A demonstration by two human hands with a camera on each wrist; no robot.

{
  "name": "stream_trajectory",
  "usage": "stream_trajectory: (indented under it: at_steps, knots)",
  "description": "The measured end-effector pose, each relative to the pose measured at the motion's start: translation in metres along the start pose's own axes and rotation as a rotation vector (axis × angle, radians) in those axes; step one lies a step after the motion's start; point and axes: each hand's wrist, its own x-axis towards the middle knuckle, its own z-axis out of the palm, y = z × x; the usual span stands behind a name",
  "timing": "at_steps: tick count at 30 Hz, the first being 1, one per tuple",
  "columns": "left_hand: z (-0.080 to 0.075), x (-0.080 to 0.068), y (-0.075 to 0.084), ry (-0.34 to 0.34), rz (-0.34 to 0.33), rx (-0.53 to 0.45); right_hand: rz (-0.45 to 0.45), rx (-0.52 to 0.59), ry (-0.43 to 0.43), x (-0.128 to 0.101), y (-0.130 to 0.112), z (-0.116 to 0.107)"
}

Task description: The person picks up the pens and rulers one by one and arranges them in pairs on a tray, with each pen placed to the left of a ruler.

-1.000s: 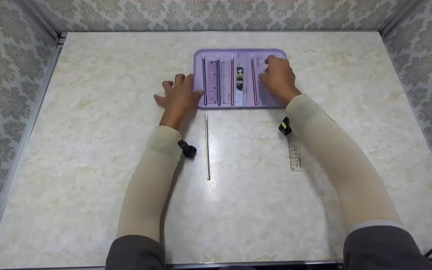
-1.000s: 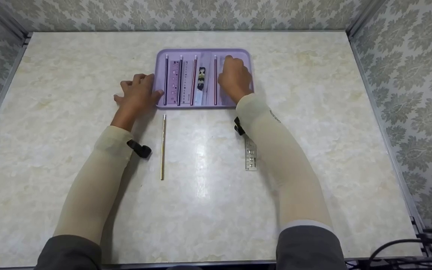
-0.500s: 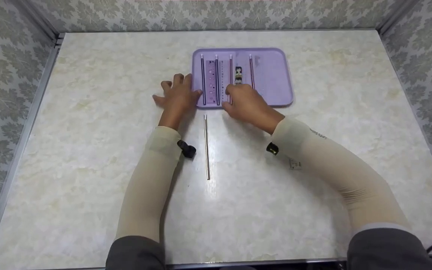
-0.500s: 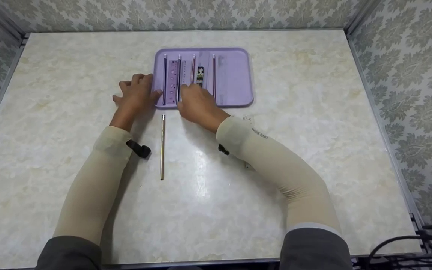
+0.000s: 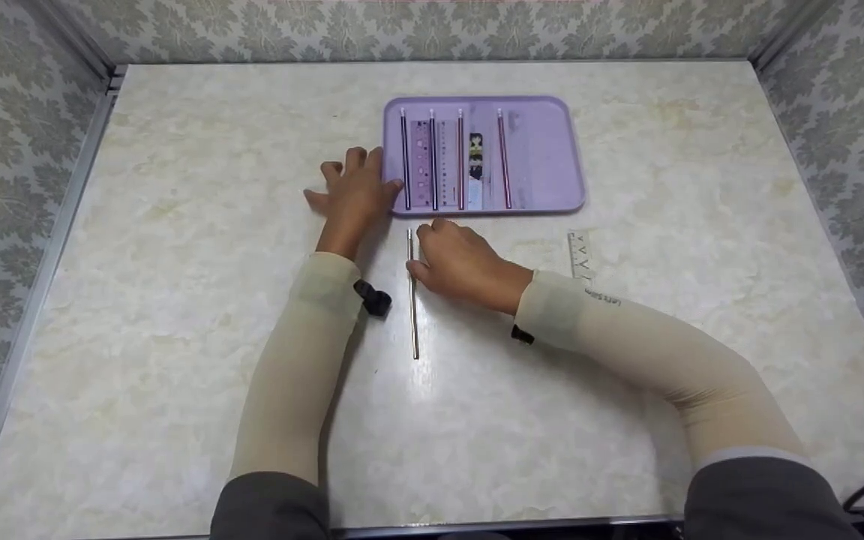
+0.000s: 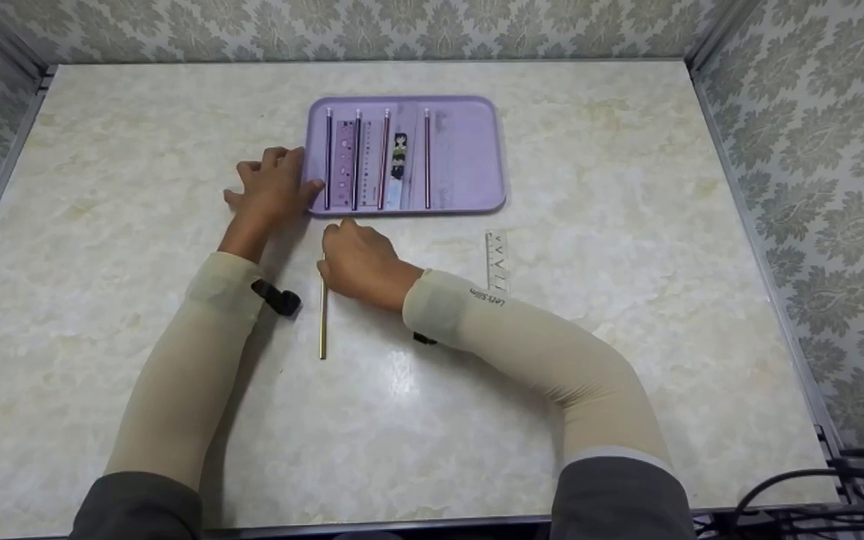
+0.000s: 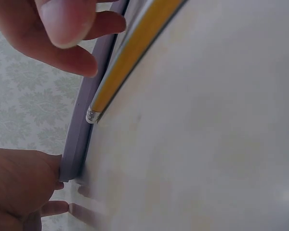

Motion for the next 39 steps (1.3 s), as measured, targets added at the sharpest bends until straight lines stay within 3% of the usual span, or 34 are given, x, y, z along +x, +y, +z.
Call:
stream_trajectory:
  at_steps: [16, 22, 31, 39]
  knots:
    - [0.000, 0.000, 0.000, -0.013, -0.003, 0.006, 0.004, -0.099, 0.015, -0.013, -0.017, 0.014]
    - [0.000, -0.002, 0.001, -0.002, 0.005, 0.003, -0.012, -0.103, 0.037, -0.021, -0.021, 0.017]
    - [-0.001, -0.002, 0.002, -0.002, 0.002, 0.009, -0.046, -0.077, -0.029, -0.037, -0.027, 0.017]
    - [-0.001, -0.001, 0.001, -0.007, -0.002, 0.010, -0.079, -0.063, -0.032, -0.040, -0.022, 0.017]
